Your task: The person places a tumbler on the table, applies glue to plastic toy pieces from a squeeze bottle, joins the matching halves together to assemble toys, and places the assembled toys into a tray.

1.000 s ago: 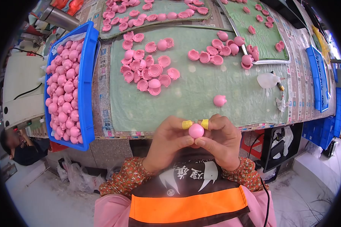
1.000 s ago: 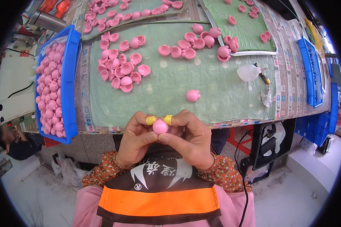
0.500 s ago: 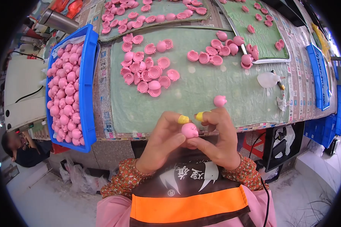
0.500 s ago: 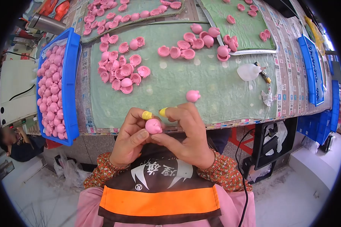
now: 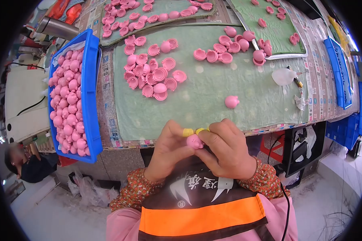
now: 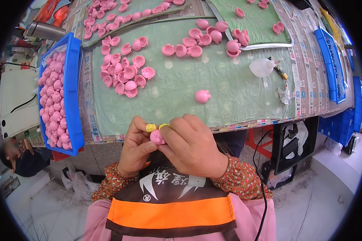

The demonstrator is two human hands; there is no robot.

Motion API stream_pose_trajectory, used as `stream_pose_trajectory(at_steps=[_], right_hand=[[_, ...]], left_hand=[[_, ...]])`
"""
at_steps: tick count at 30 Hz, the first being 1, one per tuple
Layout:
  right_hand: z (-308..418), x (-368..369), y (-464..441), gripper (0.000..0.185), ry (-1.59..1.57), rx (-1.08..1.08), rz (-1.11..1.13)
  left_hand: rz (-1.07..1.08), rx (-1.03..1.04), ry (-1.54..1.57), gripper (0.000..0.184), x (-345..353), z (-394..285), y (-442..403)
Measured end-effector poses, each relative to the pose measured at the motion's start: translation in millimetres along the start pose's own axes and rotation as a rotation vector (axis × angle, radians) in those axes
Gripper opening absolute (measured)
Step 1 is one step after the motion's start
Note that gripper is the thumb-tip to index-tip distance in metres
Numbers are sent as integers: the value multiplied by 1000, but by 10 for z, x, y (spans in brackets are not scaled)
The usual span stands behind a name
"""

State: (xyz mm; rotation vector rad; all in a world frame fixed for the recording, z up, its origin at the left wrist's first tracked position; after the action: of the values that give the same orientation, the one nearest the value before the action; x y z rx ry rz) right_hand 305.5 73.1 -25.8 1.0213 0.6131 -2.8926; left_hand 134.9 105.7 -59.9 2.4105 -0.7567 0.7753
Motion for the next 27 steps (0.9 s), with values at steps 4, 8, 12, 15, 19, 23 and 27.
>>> stream_pose_trajectory(at_steps=[4,8,12,15,19,23,27], right_hand=[[15,49,13,35,26,-43,-34],[2,64,16,34,77,-85,-31],[9,54,5,36,39,-79,-87],[-8,41,-11,37,13,-43,-110],[-30,67,-6,35,46,-8,-76],[-25,60,17,37,59,-67,-37],[-3,85,29,36,84,-111,-35]], left_hand=[[74,27,70,27,-56,100,9],[-17,-30,129,32,27,76,4],[6,-10,110,32,93,-15,-3],[-25,-29,189,33,143,-71,-16],[-13,-88,120,34,41,-40,22],[-1,-30,4,37,20,-1,30],[-48,34,18,36,28,63,52]])
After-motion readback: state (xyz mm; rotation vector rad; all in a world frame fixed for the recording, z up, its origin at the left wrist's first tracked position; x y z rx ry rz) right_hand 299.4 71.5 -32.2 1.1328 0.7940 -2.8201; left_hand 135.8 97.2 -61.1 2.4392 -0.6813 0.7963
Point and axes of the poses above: each hand's wrist, its own y-axis away from the middle knuckle, its own x-axis out of the palm, z = x × y, the point moved 2 cm from there along -y, towards the middle knuckle, and after that the axes turned 1 degree about x, right-handed, at the moved point
